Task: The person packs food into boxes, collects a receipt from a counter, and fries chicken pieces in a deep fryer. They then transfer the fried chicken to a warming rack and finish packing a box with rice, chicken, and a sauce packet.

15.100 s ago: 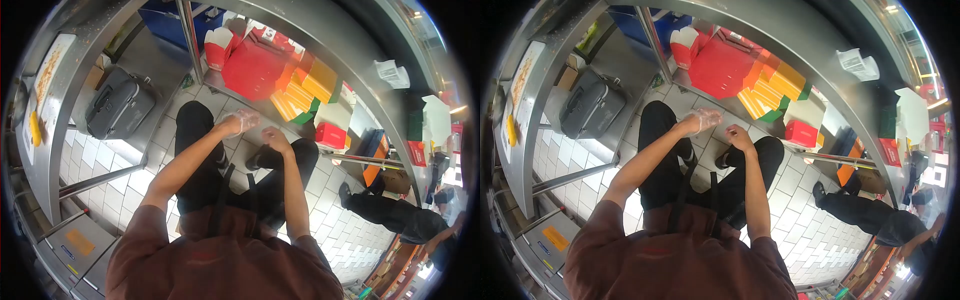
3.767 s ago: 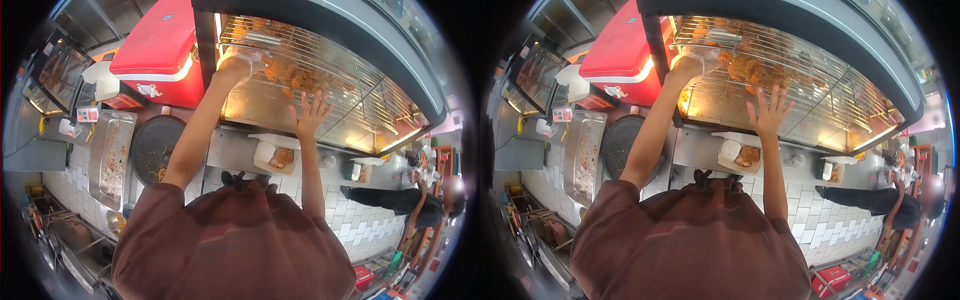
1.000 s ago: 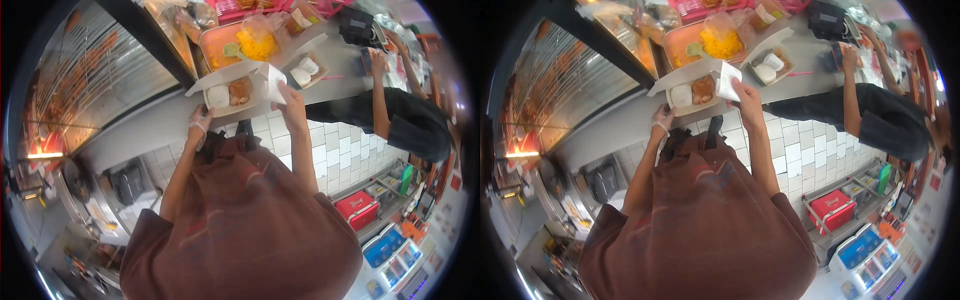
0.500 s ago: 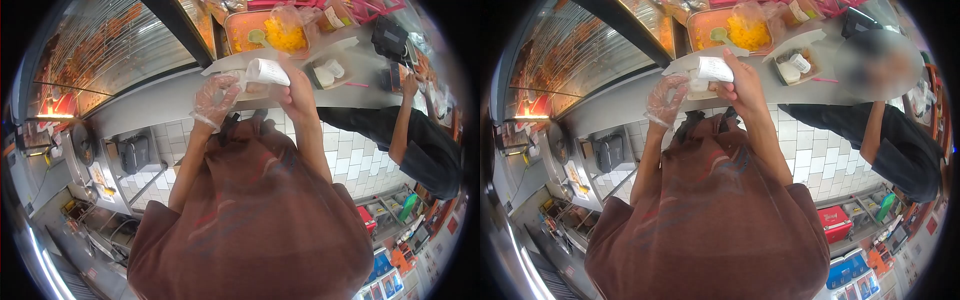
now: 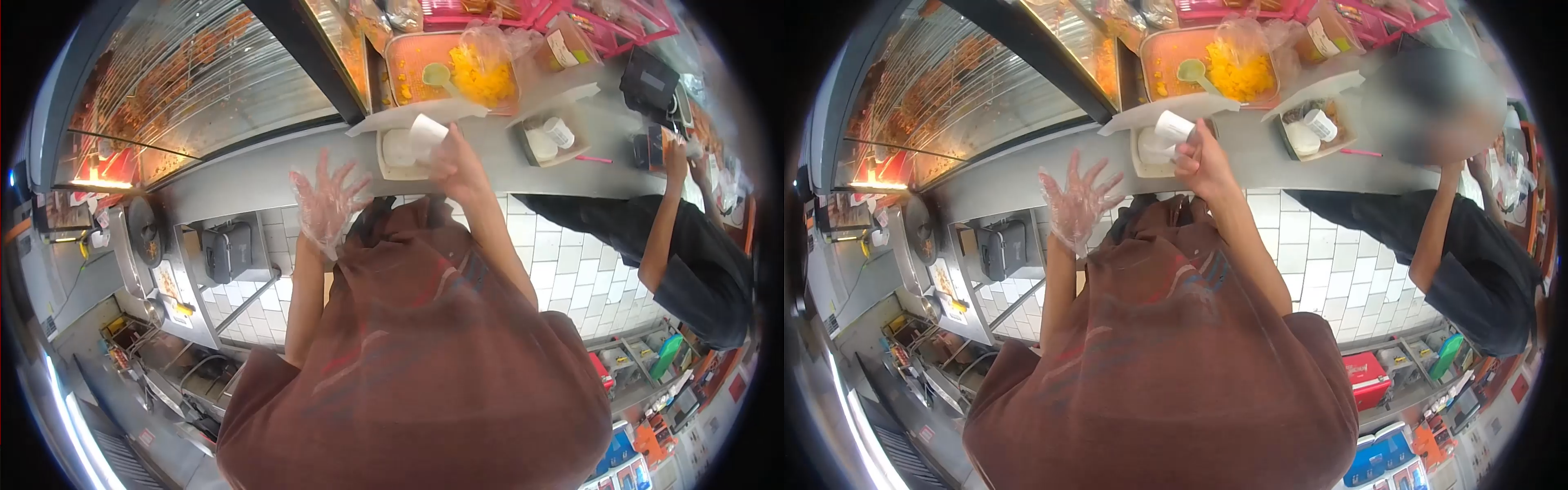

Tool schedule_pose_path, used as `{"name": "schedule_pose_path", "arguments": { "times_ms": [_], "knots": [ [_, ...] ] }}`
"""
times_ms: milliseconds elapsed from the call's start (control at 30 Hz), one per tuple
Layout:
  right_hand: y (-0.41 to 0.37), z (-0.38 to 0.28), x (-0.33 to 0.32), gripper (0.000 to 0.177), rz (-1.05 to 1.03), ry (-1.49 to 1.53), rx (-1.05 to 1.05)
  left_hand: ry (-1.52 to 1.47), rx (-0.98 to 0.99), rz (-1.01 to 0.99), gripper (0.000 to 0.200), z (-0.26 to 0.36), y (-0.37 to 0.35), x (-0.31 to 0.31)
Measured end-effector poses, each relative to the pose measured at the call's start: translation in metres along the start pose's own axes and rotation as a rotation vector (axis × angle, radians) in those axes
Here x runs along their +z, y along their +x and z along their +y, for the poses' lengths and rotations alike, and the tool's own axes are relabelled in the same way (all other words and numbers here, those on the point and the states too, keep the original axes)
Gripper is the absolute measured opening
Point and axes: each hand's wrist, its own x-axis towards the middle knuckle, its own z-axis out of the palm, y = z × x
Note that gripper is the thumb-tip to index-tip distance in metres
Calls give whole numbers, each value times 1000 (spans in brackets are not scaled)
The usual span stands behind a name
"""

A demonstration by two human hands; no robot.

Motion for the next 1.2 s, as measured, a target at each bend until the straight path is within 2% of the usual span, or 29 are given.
{"name": "schedule_pose_path", "arguments": {
  "times_ms": [67,100,133,167,233,267,300,333,367,467,533,600,633,667,700,733,767,800,833,867,900,967,1000,1067,1133,1167,1200],
  "knots": [
    [18,8,-24,43,45,-115,47,-47,-33,29,99,-7,2,-15],
    [23,7,-25,51,98,-222,85,-124,8,167,98,-15,1,-22],
    [22,6,-6,55,184,-455,-178,-204,89,282,98,-5,14,-21],
    [4,20,-4,61,302,-653,-440,-203,124,263,98,0,17,-15],
    [-11,33,8,62,219,-691,-711,-265,212,619,92,4,21,-1],
    [-16,37,15,63,118,-952,-782,-273,233,611,92,8,27,7],
    [-19,40,25,66,16,-1212,-846,-252,279,754,90,11,33,18],
    [-26,42,45,67,-201,-1353,-965,-233,319,903,89,12,37,25],
    [-32,48,65,70,-428,-1483,-1076,-244,331,908,89,12,40,30],
    [-14,80,91,72,-457,-1577,-1105,-178,446,963,84,8,55,25],
    [12,92,98,70,-500,-1537,-1108,314,725,856,74,3,61,3],
    [43,107,96,48,-358,-1491,-890,363,701,826,65,3,44,27],
    [56,112,99,48,-408,-1497,-870,725,762,937,65,-19,54,17],
    [68,115,103,41,-358,-1517,-934,1094,789,1030,65,-38,62,1],
    [74,119,106,33,-300,-1537,-999,1084,786,1067,65,-37,53,-6],
    [77,124,107,33,-328,-1547,-988,704,691,845,65,-36,45,-12],
    [78,131,107,21,-352,-1519,-885,333,591,605,65,-36,37,-17],
    [78,139,106,17,-366,-1496,-776,318,589,623,65,-41,20,-20],
    [88,153,99,11,-371,-1359,-856,518,520,542,66,-45,-4,-22],
    [98,164,94,11,-382,-1369,-849,722,452,448,68,-41,-25,-27],
    [109,175,89,12,-300,-1394,-790,719,452,451,68,-27,-45,-31],
    [128,199,80,12,-188,-1415,-729,985,536,203,55,5,-85,-39],
    [140,209,77,14,-215,-1441,-751,977,524,182,55,19,-87,-46],
    [142,219,83,16,-196,-1478,-774,1100,767,843,34,51,-73,-68],
    [129,238,113,23,-147,-1411,-342,805,651,751,26,39,-45,-124],
    [133,250,109,23,-98,-1401,-347,878,633,690,26,39,-33,-148],
    [138,262,100,31,-45,-1397,-485,947,616,627,26,38,-21,-171]
  ]
}}
